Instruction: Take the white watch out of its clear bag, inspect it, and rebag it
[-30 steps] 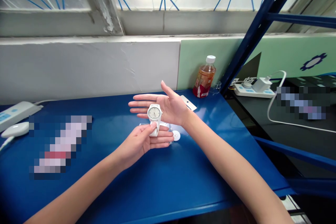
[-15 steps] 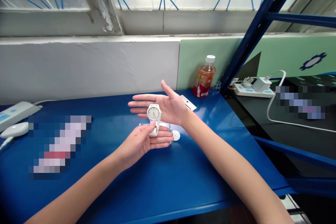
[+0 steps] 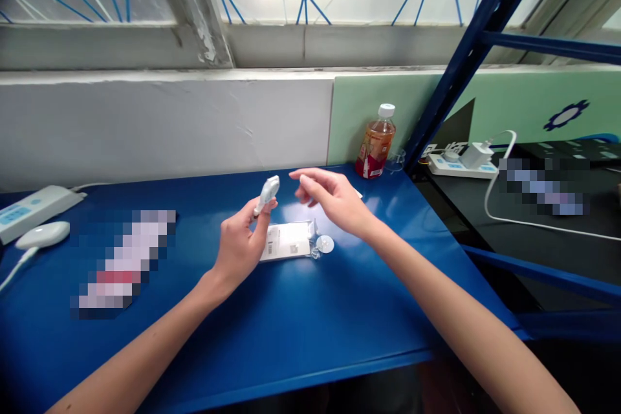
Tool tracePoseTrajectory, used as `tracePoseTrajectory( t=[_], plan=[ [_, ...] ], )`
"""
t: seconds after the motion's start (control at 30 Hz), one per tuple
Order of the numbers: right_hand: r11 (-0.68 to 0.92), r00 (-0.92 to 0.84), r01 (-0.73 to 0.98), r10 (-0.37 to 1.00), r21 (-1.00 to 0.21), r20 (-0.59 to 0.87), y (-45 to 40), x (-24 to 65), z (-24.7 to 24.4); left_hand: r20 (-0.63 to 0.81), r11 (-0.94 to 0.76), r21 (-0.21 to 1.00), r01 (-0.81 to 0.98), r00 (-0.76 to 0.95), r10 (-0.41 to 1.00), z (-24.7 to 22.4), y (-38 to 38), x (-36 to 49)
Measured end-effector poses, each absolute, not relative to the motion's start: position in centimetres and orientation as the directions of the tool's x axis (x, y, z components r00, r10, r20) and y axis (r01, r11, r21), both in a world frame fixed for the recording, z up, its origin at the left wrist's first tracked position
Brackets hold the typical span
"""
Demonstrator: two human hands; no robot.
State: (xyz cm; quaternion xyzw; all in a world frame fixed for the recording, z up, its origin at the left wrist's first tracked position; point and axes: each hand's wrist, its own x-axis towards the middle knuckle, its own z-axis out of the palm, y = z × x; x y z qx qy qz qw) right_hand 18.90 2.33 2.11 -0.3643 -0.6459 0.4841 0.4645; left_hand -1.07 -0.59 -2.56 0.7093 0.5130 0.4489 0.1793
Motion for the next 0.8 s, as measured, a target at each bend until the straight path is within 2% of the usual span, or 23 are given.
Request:
tracePoseTrajectory(
  t=[0.07,0.13,0.27,0.37,0.43,0.53,0.63,0.8],
  plan=[
    [0.262,-0.337,0.062,0.914,-0.963,0.227,0.9,19.5,0.9,0.556,-0.524,0.571,0.632,0.172,0.813,-3.1,-0.7,-1.1],
    [0.243,-0.325,0.078,0.923,-0.967,0.205,-0.1,19.8,-0.4,0.599,-0.601,0.45,0.66,0.276,0.751,-3.7,-0.8,-0.9],
    [0.287,-0.203,0.16,0.946,-0.944,0.253,-0.9,20.0,-1.8,0.606,-0.672,0.29,0.682,0.412,0.68,-4.5,-1.2,-0.4],
    [0.289,-0.183,0.193,0.95,-0.938,0.255,-0.9,20.1,-1.8,0.624,-0.714,0.202,0.67,0.474,0.621,-4.5,-1.3,-0.2],
    [0.273,-0.177,0.205,0.955,-0.94,0.238,-0.9,20.2,-1.9,0.634,-0.743,0.175,0.646,0.503,0.587,-4.3,-1.3,-0.1],
    [0.248,-0.191,0.188,0.958,-0.95,0.212,-0.8,20.6,-2.0,0.601,-0.767,0.218,0.604,0.536,0.593,-4.0,-1.2,-0.1],
    [0.242,-0.185,0.202,0.961,-0.949,0.205,-0.6,21.1,-2.1,0.467,-0.752,0.269,0.602,0.602,0.648,-3.6,-0.9,-0.6],
    [0.306,-0.119,0.468,0.951,-0.829,0.285,-0.3,21.7,-1.9,0.197,-0.722,0.272,0.637,0.697,0.689,-3.1,0.1,-1.9]
  ],
)
